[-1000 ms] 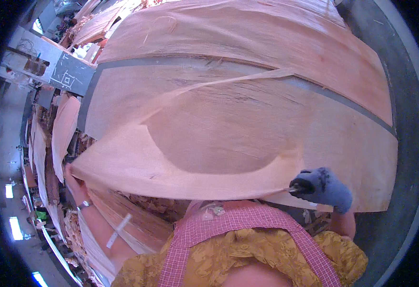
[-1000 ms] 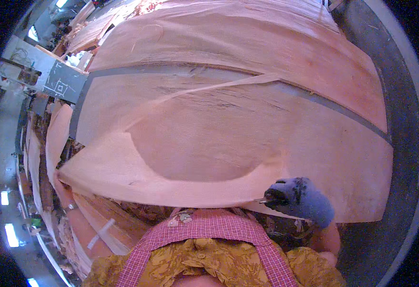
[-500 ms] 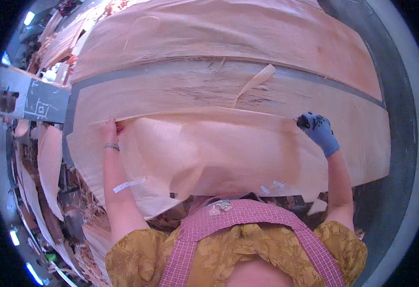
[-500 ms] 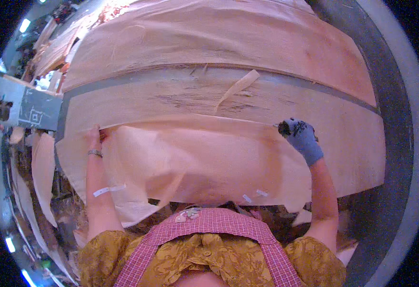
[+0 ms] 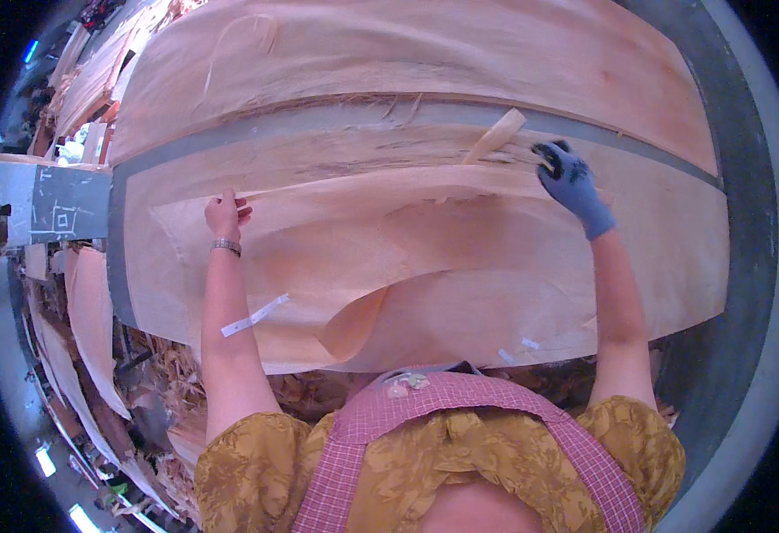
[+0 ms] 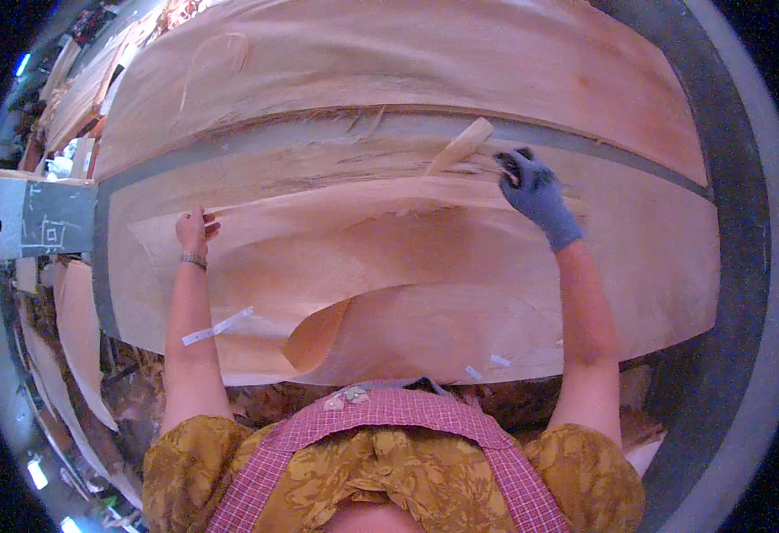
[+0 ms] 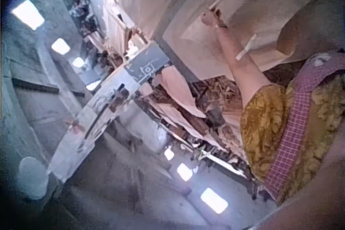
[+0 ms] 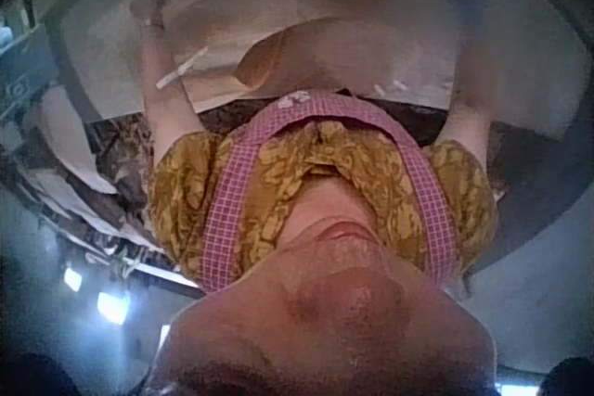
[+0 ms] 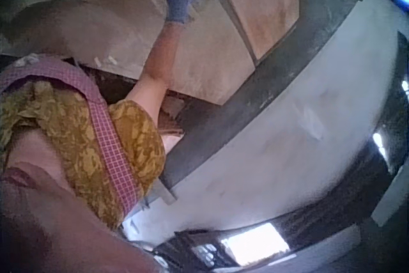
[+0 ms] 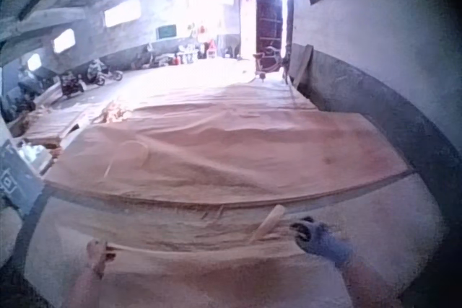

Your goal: The person trims strips from wood veneer sheets using a utility knife and a measuring stick, then lifts and moves the sheets between stacks.

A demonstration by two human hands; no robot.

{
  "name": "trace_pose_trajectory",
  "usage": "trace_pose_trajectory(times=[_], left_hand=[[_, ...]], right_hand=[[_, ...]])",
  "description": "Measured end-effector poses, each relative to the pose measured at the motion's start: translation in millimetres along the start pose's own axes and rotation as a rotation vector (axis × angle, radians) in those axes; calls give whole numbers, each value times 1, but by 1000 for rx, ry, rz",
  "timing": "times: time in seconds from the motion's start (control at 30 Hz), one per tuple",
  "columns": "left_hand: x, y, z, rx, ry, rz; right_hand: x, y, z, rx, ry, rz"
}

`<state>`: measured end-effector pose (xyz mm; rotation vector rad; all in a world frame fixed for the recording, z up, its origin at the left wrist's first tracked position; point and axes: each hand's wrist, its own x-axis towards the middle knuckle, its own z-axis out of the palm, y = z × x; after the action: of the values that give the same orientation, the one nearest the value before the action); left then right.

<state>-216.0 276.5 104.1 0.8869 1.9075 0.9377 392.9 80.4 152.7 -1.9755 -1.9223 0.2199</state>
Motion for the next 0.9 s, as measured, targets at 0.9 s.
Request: trace_pose_trajectory(times=[0.9], left_hand=[[-88, 53, -52, -70, -625, 172]], right_hand=[[-102, -246, 125, 327, -260, -630]])
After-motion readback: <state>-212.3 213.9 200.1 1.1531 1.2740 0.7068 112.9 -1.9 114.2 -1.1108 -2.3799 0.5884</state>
